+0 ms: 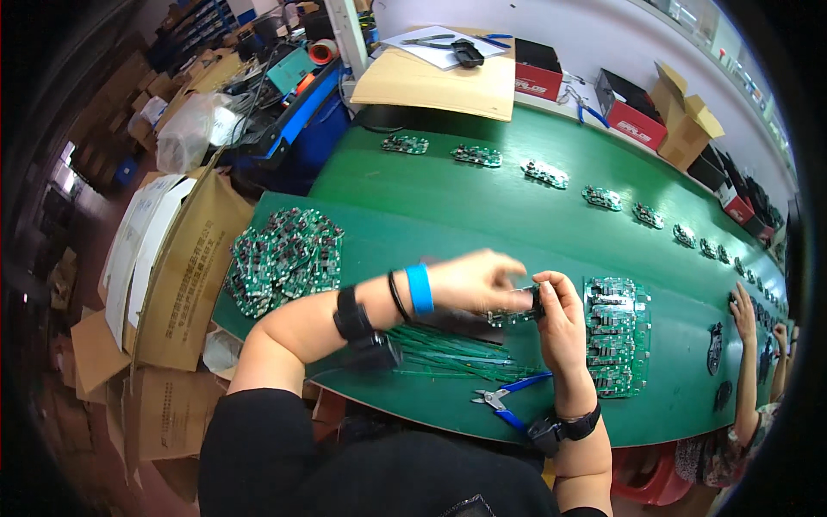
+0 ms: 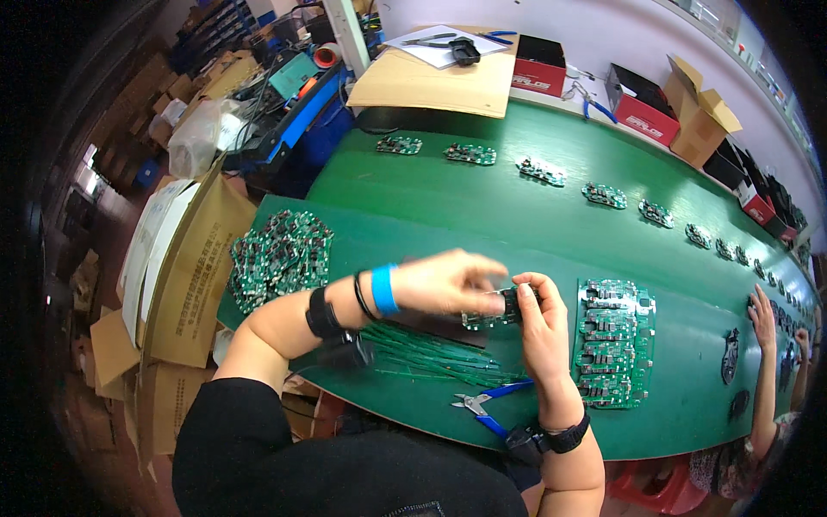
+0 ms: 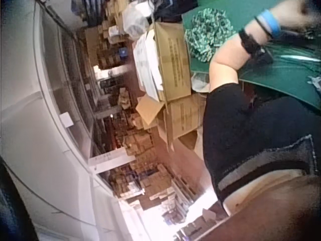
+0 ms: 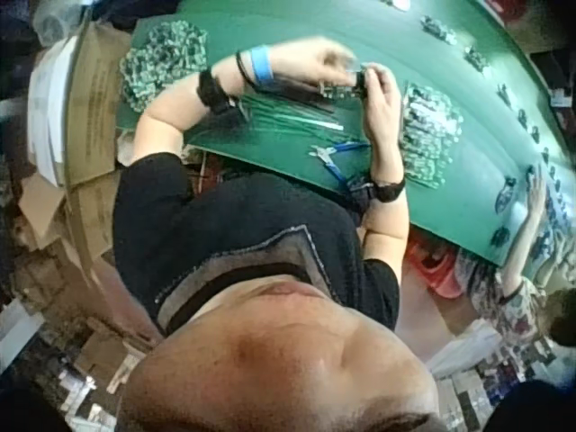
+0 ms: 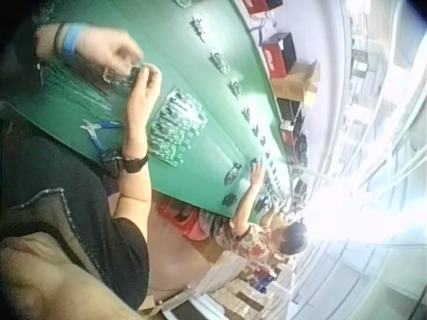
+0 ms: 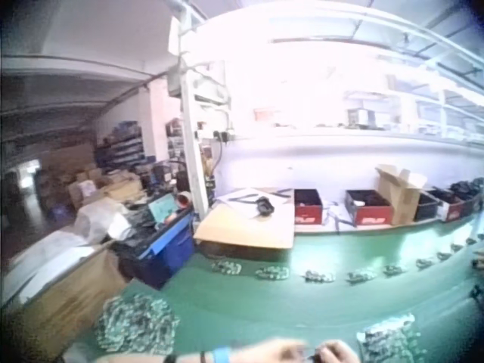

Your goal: The person uses blue-handled flush cutters to trim the excess green edges from a large panel of connected circuit boards. They hold the panel steady with their left hand while snipping the connecting tabs with their right hand. The trimmed pieces are discarded onto the table, and the process is repeated for multiple panels.

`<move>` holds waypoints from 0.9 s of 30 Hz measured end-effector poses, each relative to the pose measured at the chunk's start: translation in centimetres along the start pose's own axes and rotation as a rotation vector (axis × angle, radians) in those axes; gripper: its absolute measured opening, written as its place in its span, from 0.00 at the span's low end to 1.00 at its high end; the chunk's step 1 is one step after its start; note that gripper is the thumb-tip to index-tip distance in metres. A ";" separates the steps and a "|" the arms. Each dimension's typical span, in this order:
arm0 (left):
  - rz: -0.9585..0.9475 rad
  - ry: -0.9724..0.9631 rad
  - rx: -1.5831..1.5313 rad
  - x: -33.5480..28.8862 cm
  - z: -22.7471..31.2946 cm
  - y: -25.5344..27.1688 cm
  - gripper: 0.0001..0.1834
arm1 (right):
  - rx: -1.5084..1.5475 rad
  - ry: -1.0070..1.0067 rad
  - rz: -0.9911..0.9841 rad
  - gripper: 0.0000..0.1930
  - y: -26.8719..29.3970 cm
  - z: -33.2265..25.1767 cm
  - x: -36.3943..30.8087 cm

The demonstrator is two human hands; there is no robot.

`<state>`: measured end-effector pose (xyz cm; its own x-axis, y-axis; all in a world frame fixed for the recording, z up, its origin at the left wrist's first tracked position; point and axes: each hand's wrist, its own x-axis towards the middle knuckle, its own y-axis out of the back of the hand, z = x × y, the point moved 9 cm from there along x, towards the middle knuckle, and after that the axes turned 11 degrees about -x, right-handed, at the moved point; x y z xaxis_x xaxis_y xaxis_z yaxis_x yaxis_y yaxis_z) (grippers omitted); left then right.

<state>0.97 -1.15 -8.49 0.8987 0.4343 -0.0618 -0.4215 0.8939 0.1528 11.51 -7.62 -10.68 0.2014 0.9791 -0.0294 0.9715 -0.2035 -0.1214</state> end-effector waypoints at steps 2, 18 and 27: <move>-0.080 0.232 -0.270 -2.0 -0.1 -2.4 0.22 | -0.214 0.109 0.000 0.11 -0.7 -0.7 -0.2; 1.152 0.048 0.667 -26.6 0.3 11.2 0.20 | -0.830 0.373 -0.008 0.04 -0.7 -2.1 0.5; 0.950 0.101 0.685 -29.1 -0.6 9.8 0.21 | -1.121 0.480 -0.183 0.08 -2.6 -6.5 -2.8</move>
<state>-29.41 -4.95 -5.76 0.2317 0.9288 0.2891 -0.7362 -0.0268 0.6763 9.27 -9.81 -3.84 -0.1529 0.9433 0.2945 0.5130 -0.1789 0.8396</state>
